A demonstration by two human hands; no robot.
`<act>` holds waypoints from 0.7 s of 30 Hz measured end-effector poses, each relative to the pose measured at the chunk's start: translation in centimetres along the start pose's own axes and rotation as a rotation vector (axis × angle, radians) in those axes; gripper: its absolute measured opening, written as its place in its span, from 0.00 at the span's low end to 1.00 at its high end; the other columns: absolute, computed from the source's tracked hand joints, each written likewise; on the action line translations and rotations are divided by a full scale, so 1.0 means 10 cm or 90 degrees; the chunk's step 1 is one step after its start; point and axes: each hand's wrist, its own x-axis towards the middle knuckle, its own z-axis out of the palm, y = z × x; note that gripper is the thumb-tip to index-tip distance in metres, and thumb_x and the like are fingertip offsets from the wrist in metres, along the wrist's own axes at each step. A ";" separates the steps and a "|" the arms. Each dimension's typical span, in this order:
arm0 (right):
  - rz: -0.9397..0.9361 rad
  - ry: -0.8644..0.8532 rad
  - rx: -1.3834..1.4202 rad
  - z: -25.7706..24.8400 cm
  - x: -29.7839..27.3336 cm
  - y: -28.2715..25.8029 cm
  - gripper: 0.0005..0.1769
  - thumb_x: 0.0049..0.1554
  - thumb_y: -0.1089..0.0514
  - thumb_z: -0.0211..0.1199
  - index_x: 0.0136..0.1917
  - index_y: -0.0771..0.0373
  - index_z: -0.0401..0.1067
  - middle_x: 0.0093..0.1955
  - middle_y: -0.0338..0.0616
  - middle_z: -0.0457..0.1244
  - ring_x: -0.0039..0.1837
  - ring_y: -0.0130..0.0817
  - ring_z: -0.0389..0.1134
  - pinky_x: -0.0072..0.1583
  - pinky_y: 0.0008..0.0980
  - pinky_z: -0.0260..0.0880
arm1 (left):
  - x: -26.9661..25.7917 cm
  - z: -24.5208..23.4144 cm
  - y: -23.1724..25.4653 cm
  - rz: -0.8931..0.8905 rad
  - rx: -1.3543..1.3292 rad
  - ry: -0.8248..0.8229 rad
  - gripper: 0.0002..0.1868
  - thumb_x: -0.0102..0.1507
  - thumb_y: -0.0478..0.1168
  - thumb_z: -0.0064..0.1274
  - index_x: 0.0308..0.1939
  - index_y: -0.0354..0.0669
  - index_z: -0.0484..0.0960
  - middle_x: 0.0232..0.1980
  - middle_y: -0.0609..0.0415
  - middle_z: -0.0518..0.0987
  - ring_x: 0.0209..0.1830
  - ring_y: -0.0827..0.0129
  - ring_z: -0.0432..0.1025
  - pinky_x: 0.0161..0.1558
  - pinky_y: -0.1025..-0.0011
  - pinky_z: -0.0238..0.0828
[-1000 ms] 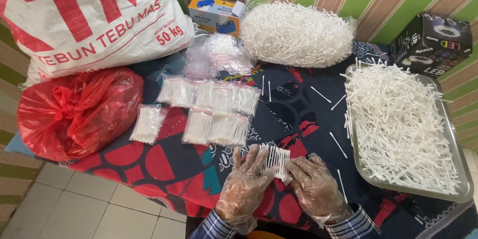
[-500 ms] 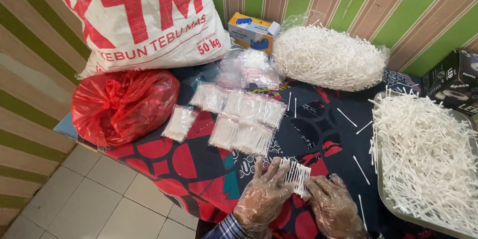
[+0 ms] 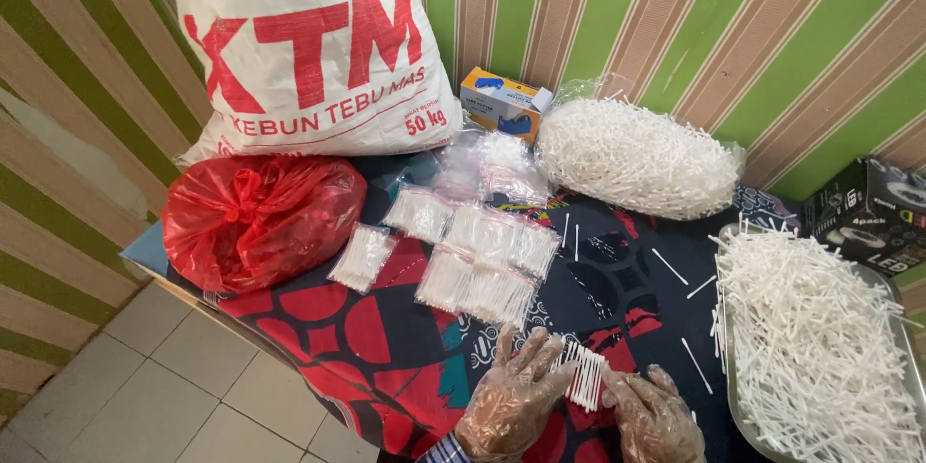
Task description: Packing small white plastic sticks into individual plastic bags
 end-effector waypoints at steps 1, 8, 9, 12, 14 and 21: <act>0.042 0.014 -0.002 -0.10 0.14 -0.09 0.22 0.60 0.61 0.49 0.64 0.54 0.75 0.55 0.33 0.69 0.56 0.30 0.72 0.71 0.47 0.68 | 0.01 -0.05 0.00 -0.006 -0.003 0.023 0.24 0.67 0.37 0.44 0.69 0.42 0.71 0.72 0.40 0.70 0.76 0.39 0.58 0.69 0.26 0.40; -0.002 -0.041 -0.001 -0.30 0.84 -0.03 0.20 0.61 0.59 0.58 0.66 0.55 0.72 0.57 0.36 0.70 0.52 0.32 0.72 0.63 0.34 0.73 | 0.31 -0.57 -0.24 -0.008 0.040 0.074 0.22 0.64 0.27 0.46 0.62 0.38 0.79 0.56 0.45 0.83 0.56 0.51 0.77 0.64 0.55 0.68; -0.002 -0.038 0.000 -0.27 0.99 -0.01 0.20 0.61 0.59 0.58 0.66 0.55 0.72 0.57 0.36 0.70 0.52 0.32 0.72 0.63 0.34 0.73 | 0.29 -0.50 -0.41 -0.007 0.043 0.073 0.22 0.64 0.27 0.46 0.62 0.38 0.79 0.56 0.45 0.83 0.56 0.51 0.77 0.64 0.55 0.68; -0.024 -0.015 0.016 -0.09 1.41 0.08 0.25 0.51 0.73 0.58 0.60 0.55 0.73 0.52 0.27 0.71 0.48 0.23 0.72 0.60 0.30 0.74 | 0.33 -0.40 -0.91 -0.230 -0.042 -0.111 0.12 0.64 0.41 0.53 0.50 0.60 0.83 0.59 0.62 0.83 0.66 0.67 0.70 0.74 0.57 0.49; -0.023 -0.017 -0.019 0.11 1.64 0.19 0.13 0.60 0.63 0.61 0.58 0.51 0.75 0.44 0.29 0.72 0.39 0.26 0.72 0.54 0.32 0.78 | 0.45 -0.47 -1.20 -0.086 0.148 0.030 0.25 0.68 0.65 0.45 0.51 0.49 0.81 0.41 0.56 0.81 0.42 0.65 0.74 0.68 0.48 0.59; 0.061 -0.250 -0.099 1.14 2.26 0.59 0.21 0.65 0.37 0.51 0.46 0.49 0.77 0.29 0.34 0.65 0.36 0.33 0.72 0.43 0.31 0.75 | 1.11 -0.75 -2.10 -0.296 0.290 -0.024 0.05 0.62 0.44 0.54 0.31 0.53 0.79 0.27 0.55 0.80 0.34 0.57 0.81 0.45 0.53 0.79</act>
